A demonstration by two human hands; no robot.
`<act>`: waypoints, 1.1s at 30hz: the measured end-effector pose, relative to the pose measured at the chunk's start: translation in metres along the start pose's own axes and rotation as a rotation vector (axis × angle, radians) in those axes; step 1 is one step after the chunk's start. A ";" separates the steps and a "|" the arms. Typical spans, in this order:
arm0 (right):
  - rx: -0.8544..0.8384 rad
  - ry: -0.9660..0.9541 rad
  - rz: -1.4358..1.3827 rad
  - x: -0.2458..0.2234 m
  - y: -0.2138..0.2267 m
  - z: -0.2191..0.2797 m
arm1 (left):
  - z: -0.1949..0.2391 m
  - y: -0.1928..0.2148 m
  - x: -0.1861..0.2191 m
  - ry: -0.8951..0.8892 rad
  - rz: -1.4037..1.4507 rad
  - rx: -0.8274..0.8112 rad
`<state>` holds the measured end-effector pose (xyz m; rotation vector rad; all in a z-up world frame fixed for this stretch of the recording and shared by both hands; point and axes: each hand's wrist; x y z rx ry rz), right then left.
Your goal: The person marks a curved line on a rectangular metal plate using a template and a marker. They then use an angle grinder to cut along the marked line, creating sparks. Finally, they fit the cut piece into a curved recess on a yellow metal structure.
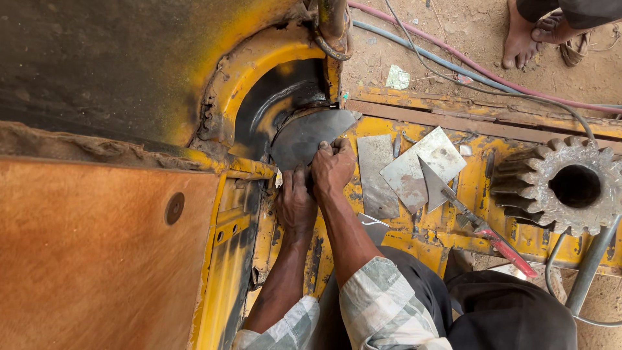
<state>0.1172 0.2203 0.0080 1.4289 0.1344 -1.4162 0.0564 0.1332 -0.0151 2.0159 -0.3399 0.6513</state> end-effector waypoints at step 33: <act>0.041 0.146 0.020 0.003 0.001 -0.003 | 0.002 -0.013 -0.013 0.097 0.008 -0.057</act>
Point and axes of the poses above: each hand's wrist, its own z-axis away from the middle knuckle, its own y-axis out of the back of the hand, x = y × z, and after that the axes turned 5 degrees about x, right-handed
